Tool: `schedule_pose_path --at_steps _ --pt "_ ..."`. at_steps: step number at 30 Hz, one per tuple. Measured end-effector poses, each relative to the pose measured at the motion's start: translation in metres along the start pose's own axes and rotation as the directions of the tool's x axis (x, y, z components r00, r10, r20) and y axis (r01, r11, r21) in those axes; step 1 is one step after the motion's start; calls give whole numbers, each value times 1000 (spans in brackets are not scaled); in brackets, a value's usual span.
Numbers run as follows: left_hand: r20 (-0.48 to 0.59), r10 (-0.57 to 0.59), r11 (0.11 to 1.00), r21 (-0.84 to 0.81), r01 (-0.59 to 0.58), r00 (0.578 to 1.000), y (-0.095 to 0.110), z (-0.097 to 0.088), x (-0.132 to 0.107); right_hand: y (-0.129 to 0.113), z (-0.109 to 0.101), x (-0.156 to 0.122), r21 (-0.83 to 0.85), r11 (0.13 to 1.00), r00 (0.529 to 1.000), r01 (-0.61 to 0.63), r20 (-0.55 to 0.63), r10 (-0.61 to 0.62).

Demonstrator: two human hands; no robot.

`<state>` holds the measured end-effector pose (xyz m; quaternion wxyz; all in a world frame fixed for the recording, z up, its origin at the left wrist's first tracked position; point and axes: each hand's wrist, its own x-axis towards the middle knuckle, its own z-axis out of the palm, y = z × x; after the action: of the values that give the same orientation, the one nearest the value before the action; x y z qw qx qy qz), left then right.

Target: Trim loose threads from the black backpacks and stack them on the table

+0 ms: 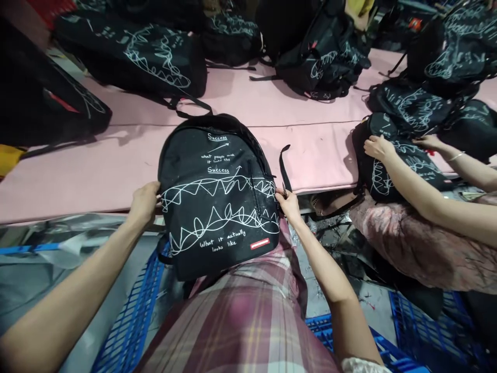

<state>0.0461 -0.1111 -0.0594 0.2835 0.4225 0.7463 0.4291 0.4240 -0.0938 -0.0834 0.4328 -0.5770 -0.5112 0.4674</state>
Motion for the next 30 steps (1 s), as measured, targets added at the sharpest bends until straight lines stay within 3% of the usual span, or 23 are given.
schedule_pose_path --at_steps 5,9,10,12,14,16,18,20,22,23,25,26,27,30 --pt "-64 -33 999 -16 32 997 45 12 27 3 -5 -4 -113 993 997 33 66 -26" --pt "-133 117 985 142 -98 984 63 20 13 -3 -19 -14 -156 987 997 31 72 -20" --pt "-132 155 984 108 -142 979 64 21 5 -6 -22 -21 -169 985 997 39 66 -29" --pt "-122 140 980 -121 -155 983 66 19 -8 -12 -26 -39 -235 968 995 88 73 -73" --pt "-44 27 907 -419 -43 999 69 15 -15 -16 -25 -63 -357 917 980 180 148 -134" --pt "103 -72 767 -631 121 992 71 12 -16 -16 -20 -87 -473 839 953 268 259 -159" --pt "214 -149 646 -718 259 965 71 10 -12 -13 -15 -104 -526 793 933 308 332 -142" --pt "253 -213 565 -756 331 944 70 10 -8 -9 -14 -107 -492 819 917 295 386 -99" --pt "263 -243 526 -773 355 934 68 13 -5 -3 -22 -94 -403 885 903 234 427 -44" --pt "267 -241 522 -775 357 933 68 15 -3 0 -29 -81 -383 907 921 177 389 -15" --pt "274 -238 527 -770 361 932 67 19 -1 7 -46 -43 -412 910 984 36 175 40" --pt "272 -241 532 -766 362 931 68 20 0 11 -54 -21 -461 885 998 -59 -15 58" --pt "270 -249 537 -761 365 930 68 21 0 15 -62 3 -489 865 991 -112 -119 61" --pt "264 -291 551 -740 386 920 70 21 1 22 -75 68 -531 829 970 -174 -237 52"
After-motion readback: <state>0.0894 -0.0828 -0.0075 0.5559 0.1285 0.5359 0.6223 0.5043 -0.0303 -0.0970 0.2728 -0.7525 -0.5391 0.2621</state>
